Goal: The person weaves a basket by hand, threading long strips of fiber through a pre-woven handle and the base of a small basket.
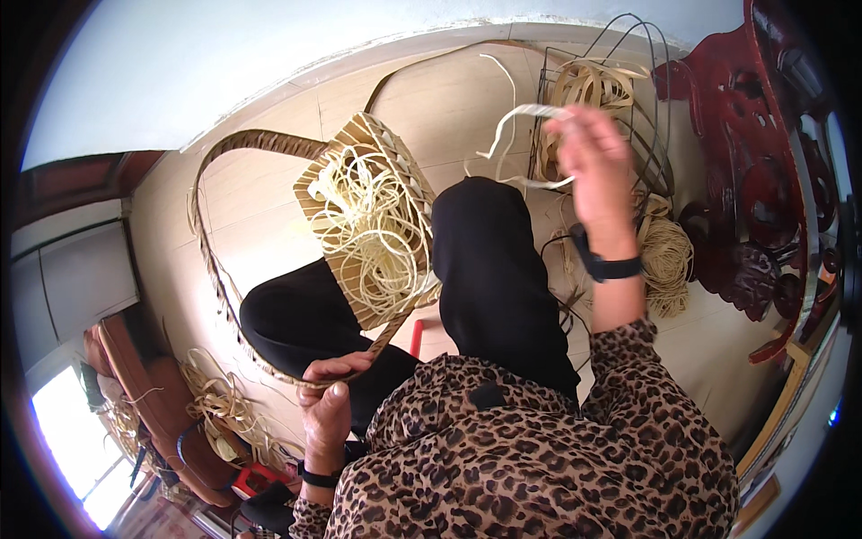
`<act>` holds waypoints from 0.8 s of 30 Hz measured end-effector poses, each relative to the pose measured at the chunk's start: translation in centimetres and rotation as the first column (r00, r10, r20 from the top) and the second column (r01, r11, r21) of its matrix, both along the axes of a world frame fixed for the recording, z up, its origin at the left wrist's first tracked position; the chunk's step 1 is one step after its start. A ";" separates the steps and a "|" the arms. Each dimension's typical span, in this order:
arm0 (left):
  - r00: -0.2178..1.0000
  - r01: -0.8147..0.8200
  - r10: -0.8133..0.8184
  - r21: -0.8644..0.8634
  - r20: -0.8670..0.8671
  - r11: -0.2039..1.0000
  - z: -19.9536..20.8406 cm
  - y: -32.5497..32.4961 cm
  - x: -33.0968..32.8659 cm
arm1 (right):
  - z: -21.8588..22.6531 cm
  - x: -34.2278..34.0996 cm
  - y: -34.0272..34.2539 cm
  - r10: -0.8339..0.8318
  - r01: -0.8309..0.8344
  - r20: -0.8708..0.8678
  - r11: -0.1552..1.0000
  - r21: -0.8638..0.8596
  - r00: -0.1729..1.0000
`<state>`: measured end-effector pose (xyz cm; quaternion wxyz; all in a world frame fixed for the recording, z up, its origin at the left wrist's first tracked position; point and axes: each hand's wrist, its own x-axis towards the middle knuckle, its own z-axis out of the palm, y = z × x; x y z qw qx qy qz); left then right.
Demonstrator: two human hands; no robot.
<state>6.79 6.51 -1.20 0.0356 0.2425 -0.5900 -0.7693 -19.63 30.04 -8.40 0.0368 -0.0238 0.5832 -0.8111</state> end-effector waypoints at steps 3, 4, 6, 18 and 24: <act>1.000 0.006 -0.007 -0.032 -0.025 0.999 -0.5 0.0 0.0 | 6.0 -1.5 3.4 -0.089 -0.013 -0.310 0.949 -0.314 0.946; 0.999 0.013 -0.014 -0.041 -0.035 0.999 -0.8 -0.1 0.0 | 7.8 -2.0 4.5 -0.088 -0.091 -0.426 0.920 -0.382 0.901; 0.997 0.050 -0.053 -0.046 -0.057 0.998 -1.3 -0.1 -0.5 | 11.4 -2.2 6.6 -0.025 -0.285 -0.593 0.860 -0.423 0.805; 0.977 0.214 -0.213 0.045 -0.022 0.976 -2.9 1.3 0.2 | 12.6 0.5 2.2 0.277 -0.527 -0.643 0.817 -0.233 0.714; 0.948 0.316 -0.317 0.093 -0.006 0.944 -2.7 0.4 0.0 | 7.9 5.8 -4.6 0.646 -0.683 -0.339 0.730 0.015 0.684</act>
